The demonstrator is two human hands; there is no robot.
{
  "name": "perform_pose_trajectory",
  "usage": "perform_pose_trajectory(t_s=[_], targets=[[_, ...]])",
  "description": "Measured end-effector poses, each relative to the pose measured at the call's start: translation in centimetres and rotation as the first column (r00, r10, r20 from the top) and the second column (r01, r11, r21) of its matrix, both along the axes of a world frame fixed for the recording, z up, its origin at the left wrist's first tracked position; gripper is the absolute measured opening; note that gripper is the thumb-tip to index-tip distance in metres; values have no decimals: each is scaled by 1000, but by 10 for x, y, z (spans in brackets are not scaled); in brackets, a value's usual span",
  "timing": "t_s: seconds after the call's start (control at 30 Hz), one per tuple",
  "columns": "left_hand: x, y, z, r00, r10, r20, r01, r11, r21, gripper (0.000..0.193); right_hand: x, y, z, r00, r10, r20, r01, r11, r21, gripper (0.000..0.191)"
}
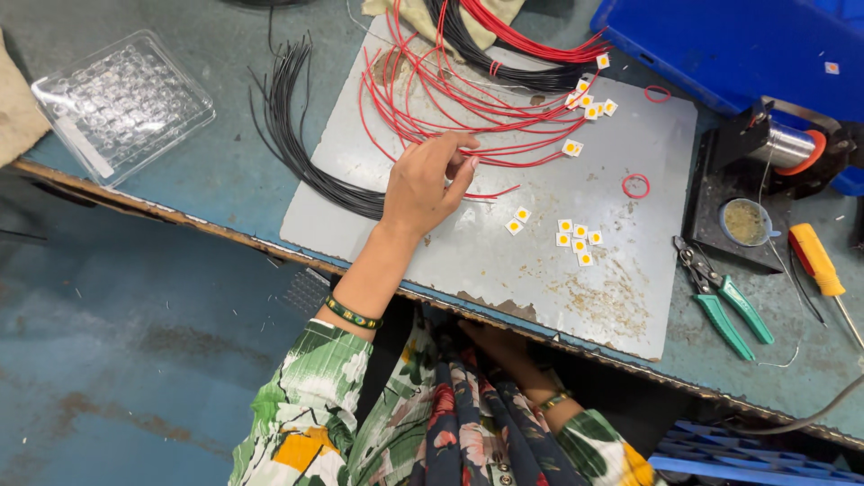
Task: The person solders red and black wires to small square LED modules on a workbench. They use a soldering iron and solder wire, repeatedly heating the contacts and applying solder to secure the connections. Finished units are set aside on the table.
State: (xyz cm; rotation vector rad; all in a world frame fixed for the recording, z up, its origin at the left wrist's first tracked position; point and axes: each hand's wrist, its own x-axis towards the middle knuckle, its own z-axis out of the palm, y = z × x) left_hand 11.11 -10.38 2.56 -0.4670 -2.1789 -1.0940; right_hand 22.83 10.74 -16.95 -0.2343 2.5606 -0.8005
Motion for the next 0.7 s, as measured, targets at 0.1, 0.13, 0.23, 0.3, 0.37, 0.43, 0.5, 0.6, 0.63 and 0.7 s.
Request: perform_pose_trajectory(t_s=[0.1,0.13,0.23,0.3,0.37,0.43,0.5,0.6,0.63,0.7], targets=[[7,0,2,1000,-14,-20,14,1000,-14,16,6,16,-2,956,77,-282,-91,995,-39,59],[10,0,2,999,-23,-29,23,1000,-21,15,9,20,-2,984,67,-167,-77,996,-50,59],[17,3,4,996,-85,-35,82,994,-76,14,18,30,3,997,6,77,6,989,-150,56],[16,5,6,995,-104,9,105,986,-130,14,26,34,8,993,-38,112,71,951,-301,52],[14,6,7,993,-102,53,110,978,-177,15,26,41,10,999,32,41,-26,987,-156,43],[13,7,6,991,-89,102,110,969,-220,16,22,48,5,1000,30,-7,-30,997,-75,41],[12,8,4,993,-57,105,81,969,-233,16,17,57,-3,997,-54,-45,51,997,-65,48],[11,11,0,998,3,64,15,959,-283,19,12,65,-12,979,-91,-182,70,990,-123,46],[11,13,-1,999,24,40,-11,953,-303,21,11,67,-13,966,-60,-251,27,990,-135,46],[9,17,0,997,61,45,-41,933,-357,16,11,69,-10,921,-7,-389,-56,987,-150,45]])
